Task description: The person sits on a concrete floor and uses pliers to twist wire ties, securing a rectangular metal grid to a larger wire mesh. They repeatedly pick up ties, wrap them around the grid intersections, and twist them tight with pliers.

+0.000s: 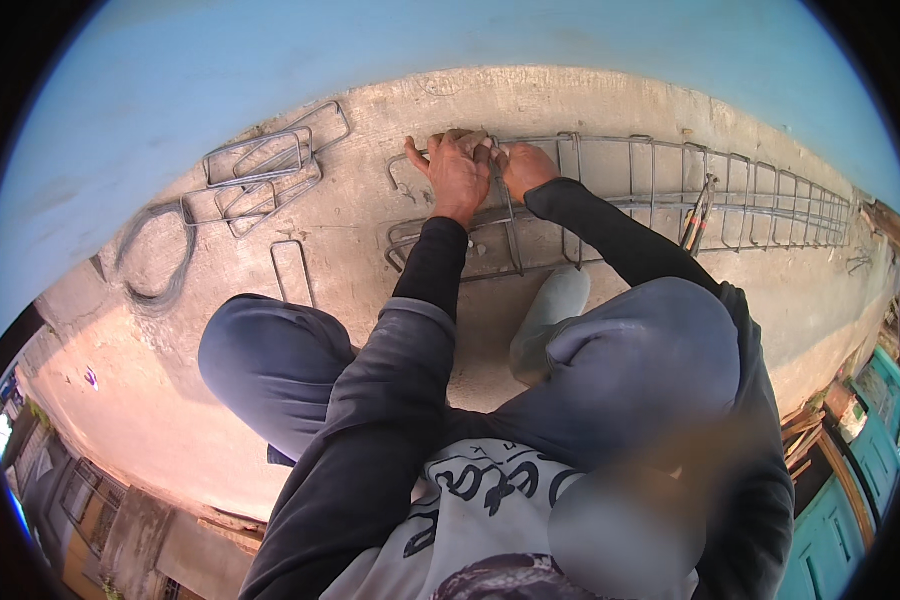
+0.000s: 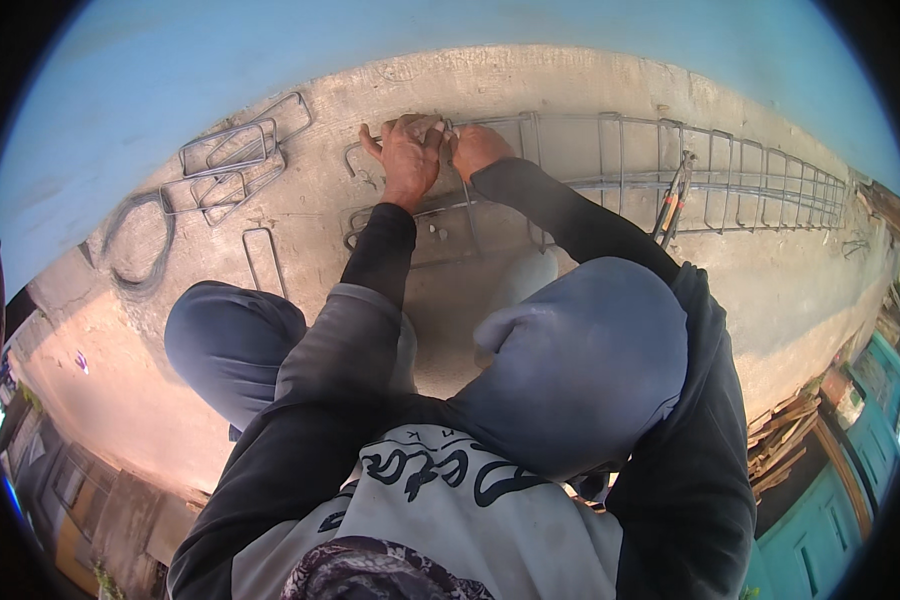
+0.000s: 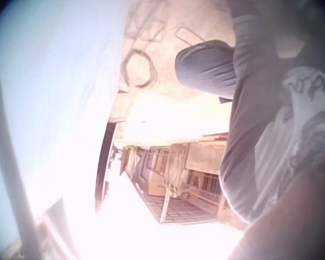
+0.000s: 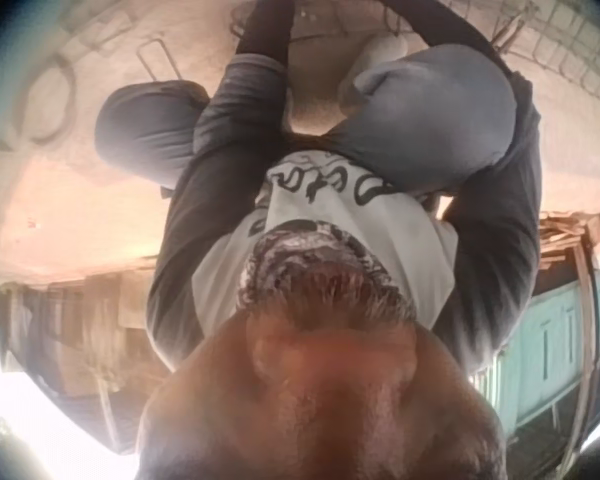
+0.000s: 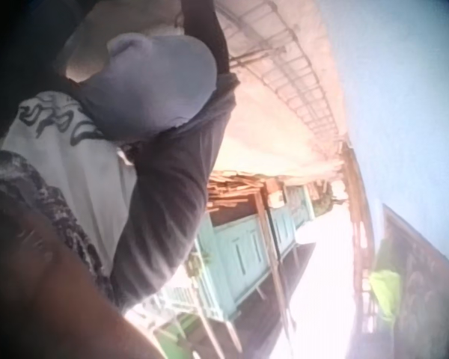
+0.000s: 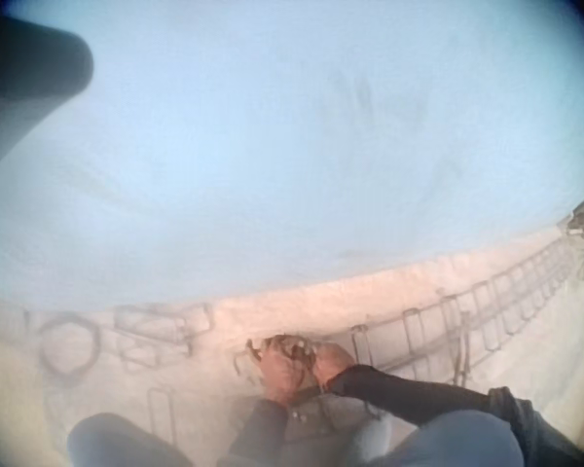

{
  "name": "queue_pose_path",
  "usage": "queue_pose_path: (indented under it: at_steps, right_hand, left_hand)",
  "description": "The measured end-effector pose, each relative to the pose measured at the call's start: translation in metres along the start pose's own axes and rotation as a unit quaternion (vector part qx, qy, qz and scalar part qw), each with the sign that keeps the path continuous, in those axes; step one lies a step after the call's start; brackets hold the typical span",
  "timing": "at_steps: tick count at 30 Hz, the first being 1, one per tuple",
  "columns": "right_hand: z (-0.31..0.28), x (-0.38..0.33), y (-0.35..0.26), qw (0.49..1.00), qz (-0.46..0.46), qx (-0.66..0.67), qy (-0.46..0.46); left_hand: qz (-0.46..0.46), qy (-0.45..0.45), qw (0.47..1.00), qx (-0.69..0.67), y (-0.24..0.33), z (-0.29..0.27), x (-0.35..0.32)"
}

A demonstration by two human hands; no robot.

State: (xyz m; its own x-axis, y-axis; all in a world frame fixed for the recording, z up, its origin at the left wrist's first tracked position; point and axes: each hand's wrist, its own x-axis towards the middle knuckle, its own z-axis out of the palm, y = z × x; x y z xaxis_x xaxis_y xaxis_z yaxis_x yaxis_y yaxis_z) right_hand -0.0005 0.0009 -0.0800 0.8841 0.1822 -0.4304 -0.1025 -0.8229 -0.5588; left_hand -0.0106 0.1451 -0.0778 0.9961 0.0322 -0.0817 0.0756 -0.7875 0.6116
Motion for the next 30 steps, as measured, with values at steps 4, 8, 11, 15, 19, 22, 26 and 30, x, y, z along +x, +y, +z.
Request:
queue_pose_path:
  at_steps: [4, 8, 11, 15, 19, 22, 26, 30]
  right_hand:
    - [-0.024, 0.015, 0.005, 0.996, -0.04, -0.022, -0.077]
    - [-0.07, 0.032, -0.014, 0.962, -0.044, -0.081, -0.258]
    - [-0.102, 0.036, -0.042, 0.927, 0.054, -0.081, -0.362]
    - [-0.123, 0.043, -0.033, 0.925, 0.125, 0.01, -0.359]
    - [-0.131, 0.053, -0.032, 0.897, 0.239, 0.179, -0.327]
    - [-0.124, 0.068, -0.024, 0.902, 0.194, 0.217, -0.318]
    - [-0.101, 0.077, -0.04, 0.927, 0.115, 0.18, -0.309]
    - [-0.095, 0.077, -0.067, 0.956, 0.025, 0.06, -0.287]
  left_hand:
    - [0.007, 0.023, 0.998, -0.06, 0.002, -0.005, -0.003]
    - [-0.027, -0.027, 0.999, -0.037, -0.001, -0.014, -0.002]
    - [-0.025, -0.017, 0.999, -0.017, -0.004, -0.012, -0.003]
    - [-0.044, -0.026, 0.998, -0.045, 0.007, -0.015, -0.001]
    - [-0.063, -0.015, 0.997, -0.049, 0.005, -0.011, -0.001]
    - [-0.052, -0.008, 0.997, -0.053, 0.011, -0.011, -0.001]
    - [-0.016, 0.051, 0.997, -0.055, 0.007, -0.006, -0.004]
    - [-0.058, 0.046, 0.997, -0.019, 0.014, -0.003, -0.001]
